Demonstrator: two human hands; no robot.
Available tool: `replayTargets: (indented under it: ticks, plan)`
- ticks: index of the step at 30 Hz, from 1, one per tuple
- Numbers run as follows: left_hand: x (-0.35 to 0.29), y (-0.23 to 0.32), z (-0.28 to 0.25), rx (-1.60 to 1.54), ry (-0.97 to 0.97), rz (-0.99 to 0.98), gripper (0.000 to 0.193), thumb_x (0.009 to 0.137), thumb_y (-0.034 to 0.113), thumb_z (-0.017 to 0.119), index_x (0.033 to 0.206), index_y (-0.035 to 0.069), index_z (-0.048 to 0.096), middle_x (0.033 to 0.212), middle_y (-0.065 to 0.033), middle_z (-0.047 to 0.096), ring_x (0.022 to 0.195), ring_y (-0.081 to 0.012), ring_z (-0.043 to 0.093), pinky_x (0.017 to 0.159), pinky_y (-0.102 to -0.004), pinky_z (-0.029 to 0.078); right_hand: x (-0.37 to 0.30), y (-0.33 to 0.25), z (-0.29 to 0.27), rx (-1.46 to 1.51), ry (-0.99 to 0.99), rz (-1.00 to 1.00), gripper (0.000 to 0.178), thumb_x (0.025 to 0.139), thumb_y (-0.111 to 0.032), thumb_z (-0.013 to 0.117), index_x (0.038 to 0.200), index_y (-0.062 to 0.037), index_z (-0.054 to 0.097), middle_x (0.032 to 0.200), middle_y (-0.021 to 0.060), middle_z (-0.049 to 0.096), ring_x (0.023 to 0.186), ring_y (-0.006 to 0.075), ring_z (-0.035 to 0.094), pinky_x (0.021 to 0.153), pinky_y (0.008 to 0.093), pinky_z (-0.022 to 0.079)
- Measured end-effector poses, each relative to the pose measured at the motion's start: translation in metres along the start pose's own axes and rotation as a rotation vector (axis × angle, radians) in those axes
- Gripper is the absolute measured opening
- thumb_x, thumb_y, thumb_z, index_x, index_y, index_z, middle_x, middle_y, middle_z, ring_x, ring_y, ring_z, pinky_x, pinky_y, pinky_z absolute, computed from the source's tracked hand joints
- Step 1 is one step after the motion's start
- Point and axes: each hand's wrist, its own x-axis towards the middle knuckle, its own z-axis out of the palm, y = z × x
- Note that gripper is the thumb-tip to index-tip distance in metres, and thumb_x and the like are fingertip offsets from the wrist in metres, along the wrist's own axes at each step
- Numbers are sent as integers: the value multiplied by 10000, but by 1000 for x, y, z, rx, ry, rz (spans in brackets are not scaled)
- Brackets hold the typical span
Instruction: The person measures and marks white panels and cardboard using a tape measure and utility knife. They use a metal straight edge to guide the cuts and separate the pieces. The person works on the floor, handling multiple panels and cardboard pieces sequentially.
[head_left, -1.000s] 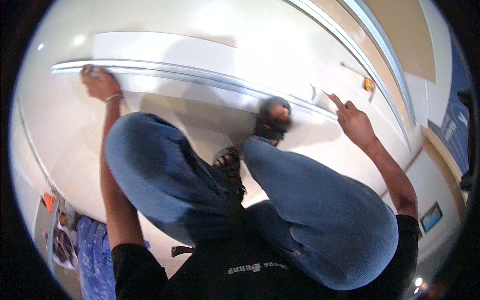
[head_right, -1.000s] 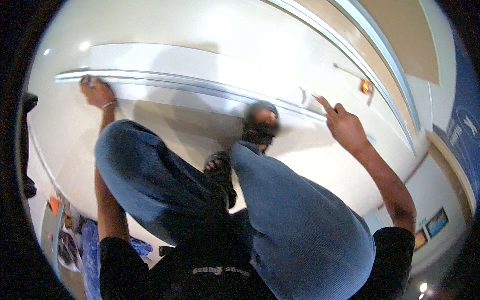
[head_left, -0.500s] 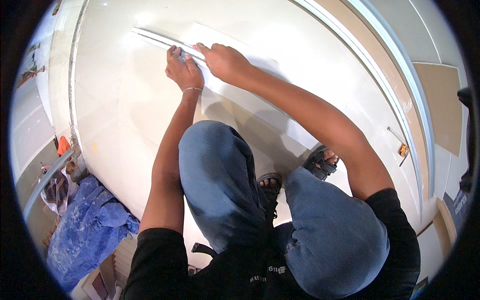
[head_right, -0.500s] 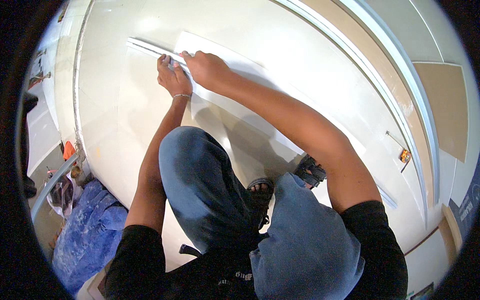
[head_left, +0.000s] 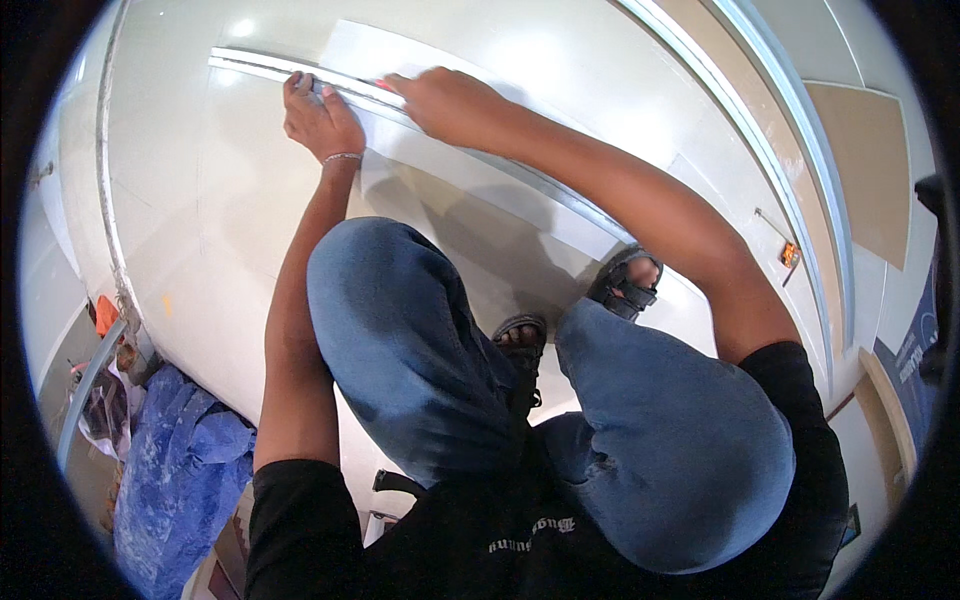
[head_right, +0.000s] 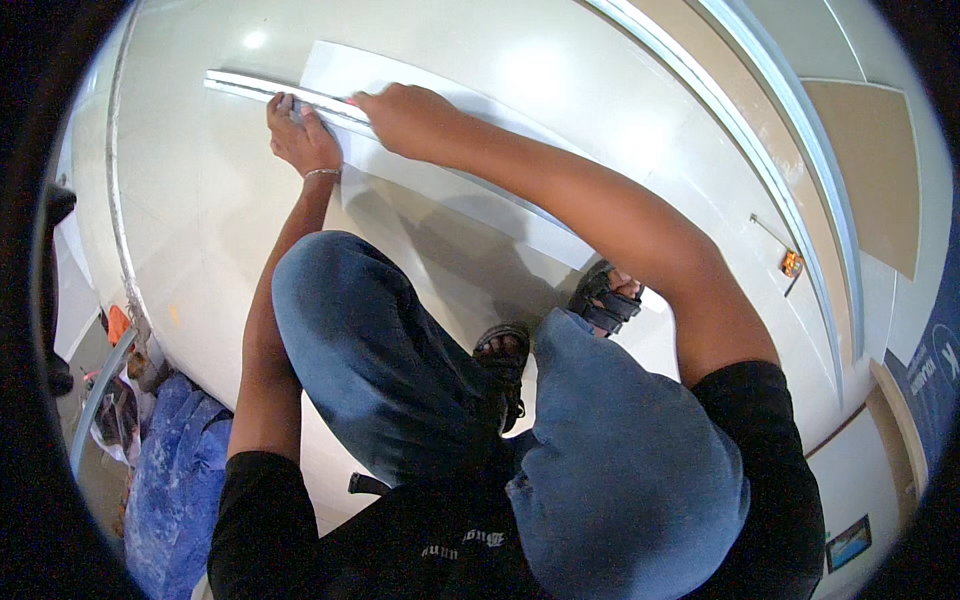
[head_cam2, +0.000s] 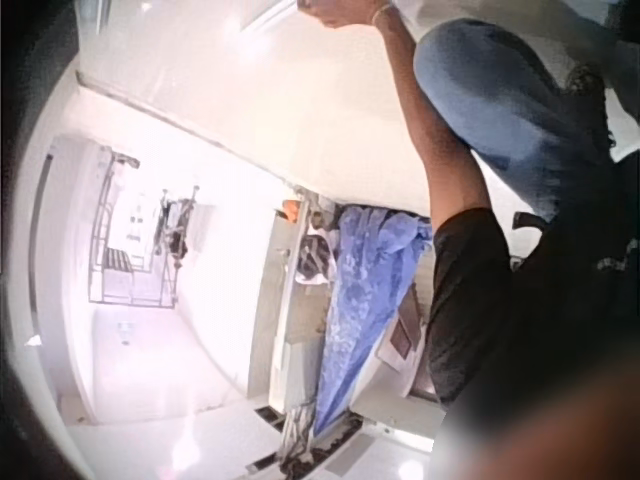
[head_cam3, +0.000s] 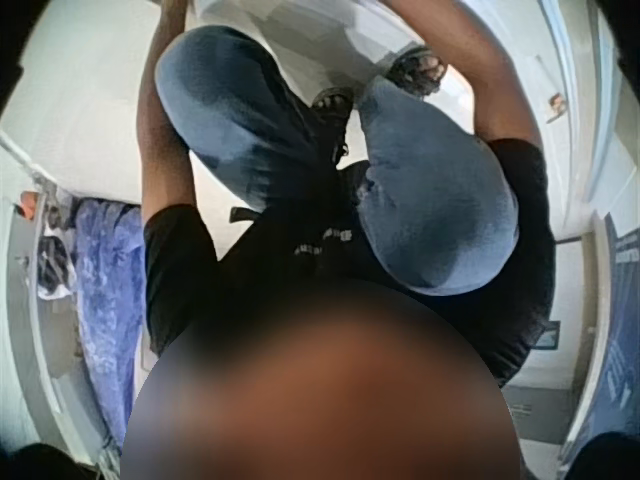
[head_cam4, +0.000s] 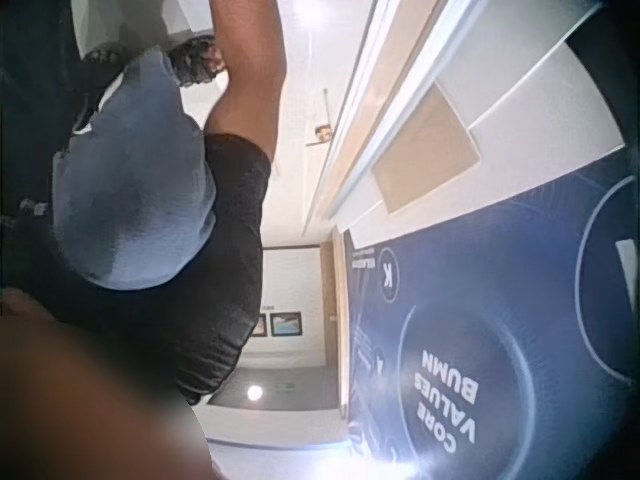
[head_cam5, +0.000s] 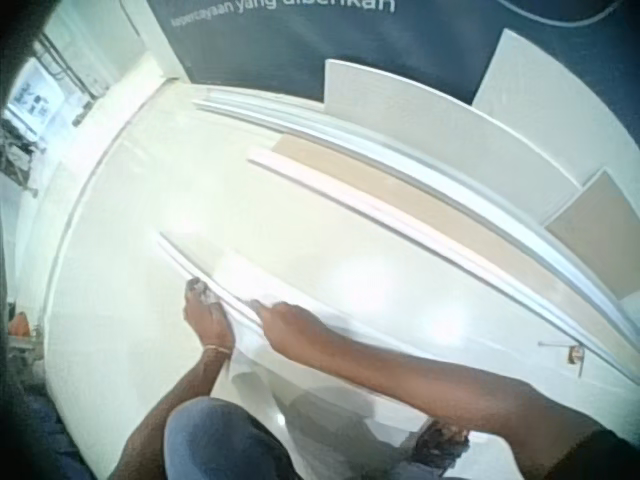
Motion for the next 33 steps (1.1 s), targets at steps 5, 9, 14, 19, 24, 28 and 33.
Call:
replayTargets:
  ticks: [5, 9, 14, 19, 24, 28, 33]
  plan:
    - [0, -4, 0, 36, -33, -26, 484, 1038, 287, 520, 1417, -10, 565, 1604, -151, 486, 1495, -332, 437, 1248, -560, 190, -116, 21, -34, -69, -182, 157, 514, 1038, -110, 567, 1552, -99, 558, 987, 218, 716, 869, 394, 735, 757, 516, 609]
    - [2, -5, 2, 20, -47, -77, 561, 1040, 294, 514, 1512, -8, 494, 1559, -163, 551, 1464, -347, 482, 1242, -560, 218, -213, 43, -63, -137, -250, 179, 565, 1110, -212, 593, 1656, -183, 451, 984, 160, 676, 744, 317, 697, 680, 443, 599]
    - [3, -7, 4, 4, -19, -51, 620, 1022, 337, 505, 1552, 19, 451, 1520, -174, 603, 1444, -359, 508, 1233, -570, 234, -333, 61, -92, -137, -301, 314, 615, 1094, -205, 619, 1677, -239, 424, 952, 133, 643, 713, 285, 666, 654, 426, 597]
    - [4, -13, 5, 57, -13, 22, 591, 1039, 330, 501, 1542, 20, 477, 1539, -174, 571, 1444, -355, 514, 1237, -551, 253, -433, 72, -118, -187, -377, 464, 642, 1079, -196, 650, 1678, -233, 422, 943, 135, 635, 711, 278, 660, 638, 420, 591]
    - [5, -18, 6, 75, -24, -22, 628, 1048, 393, 472, 1556, 25, 481, 1564, -152, 551, 1456, -339, 507, 1228, -560, 253, -517, 84, -136, -145, -369, 536, 672, 1043, -128, 689, 1666, -187, 443, 971, 148, 643, 751, 297, 677, 673, 438, 590]
    - [6, -22, 8, 78, -25, -56, 619, 1053, 404, 462, 1550, 37, 508, 1564, -147, 549, 1464, -337, 498, 1224, -567, 264, -575, 103, -146, -184, -349, 471, 667, 1031, -108, 693, 1650, -202, 462, 979, 140, 644, 761, 291, 680, 690, 417, 616]
    - [5, -24, 9, 37, 3, -50, 581, 1063, 414, 477, 1483, 28, 589, 1573, -136, 531, 1469, -347, 490, 1231, -558, 273, -641, 85, -188, -315, -458, 635, 655, 1039, -138, 681, 1647, -226, 455, 1039, 141, 684, 813, 312, 718, 733, 435, 652]
